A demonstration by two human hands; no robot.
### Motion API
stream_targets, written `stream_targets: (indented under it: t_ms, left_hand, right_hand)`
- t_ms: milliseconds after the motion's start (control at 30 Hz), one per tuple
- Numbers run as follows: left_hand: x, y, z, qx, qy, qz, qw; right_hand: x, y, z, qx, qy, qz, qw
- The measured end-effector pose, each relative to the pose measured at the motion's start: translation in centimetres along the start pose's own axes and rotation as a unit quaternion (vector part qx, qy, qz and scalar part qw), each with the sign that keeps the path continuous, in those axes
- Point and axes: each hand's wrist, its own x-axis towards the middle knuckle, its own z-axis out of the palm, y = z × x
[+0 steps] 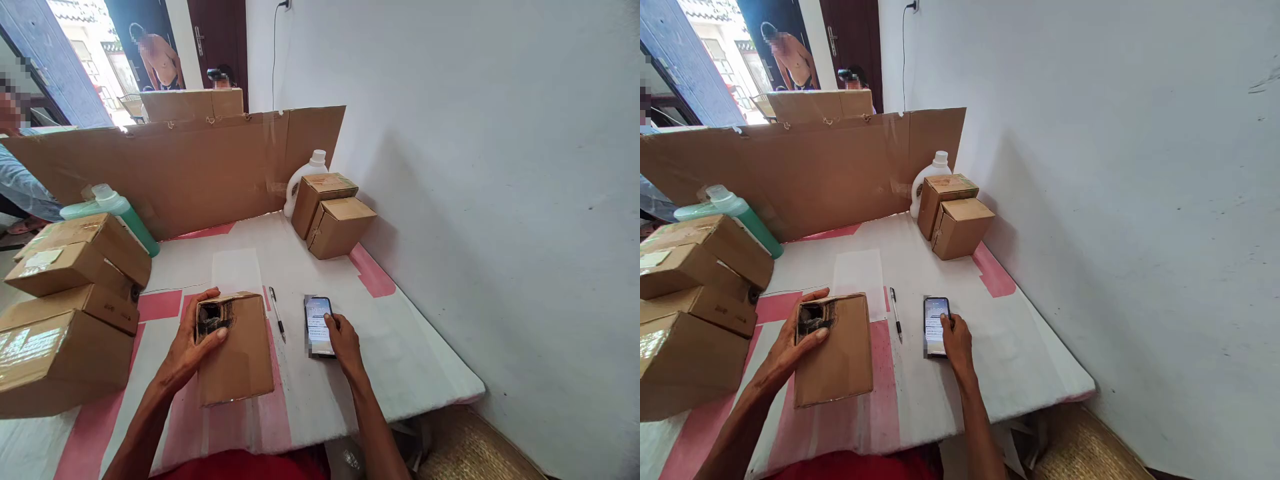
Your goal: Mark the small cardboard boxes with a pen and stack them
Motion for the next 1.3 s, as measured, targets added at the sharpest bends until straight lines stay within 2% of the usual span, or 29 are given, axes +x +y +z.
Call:
stream_targets:
  t_ms: [167,300,400,633,867,1033,1100,1133,1200,1267,1300]
  left_hand:
    - [0.4,0.1,-0.1,-0.045,0.013,-0.012,0.999]
    - [0.3,-0.3,-0.4,-0.046,0.008,-0.012,0.999]
    - [0.1,-0.7,-0.5,-0.056,0.003,-0.017,0.998]
    - [0.0,-0.8,-0.6,-0.075,0.016,-0.009,0.997]
    - [0.3,-0.4,-0.8,-0.089,0.024,-0.011,0.996]
    - [1.6,-2.7,-1.1,-0.201,0.029,0.017,0.979]
    - [2.7,-4.3,-1.2,-0.221,0.057,0.041,0.973]
    - [3.4,-5.2,-1.2,-0.217,0.071,0.053,0.972]
    - [4.6,-6.9,-0.9,-0.189,0.082,0.07,0.976]
    - [5.5,-8.4,-0.4,-0.15,0.074,0.07,0.983]
    - [5.6,-9.0,-0.2,-0.131,0.071,0.065,0.987]
  right_hand:
    - [-0.7,-0.1,1.5,-0.13,0.058,-0.042,0.989]
    - [-1.4,-0.2,3.5,-0.208,0.097,-0.04,0.972]
    - [-1.7,0.0,4.3,-0.245,0.12,-0.039,0.961]
    - [-1.0,1.1,4.0,-0.283,0.128,-0.058,0.949]
    - [-0.5,1.3,3.9,-0.28,0.133,-0.059,0.949]
    - [-2.1,0.5,3.5,-0.257,0.138,-0.083,0.953]
    - [-3.7,-0.3,3.8,-0.217,0.1,-0.13,0.962]
    - [-4.6,-0.8,4.2,-0.179,0.046,-0.16,0.97]
    - [-6.6,-2.1,5.5,-0.069,-0.11,-0.199,0.971]
    - [-8.4,-3.5,7.2,0.071,-0.233,-0.167,0.955]
    - [-9.0,-4.3,8.1,0.138,-0.265,-0.135,0.945]
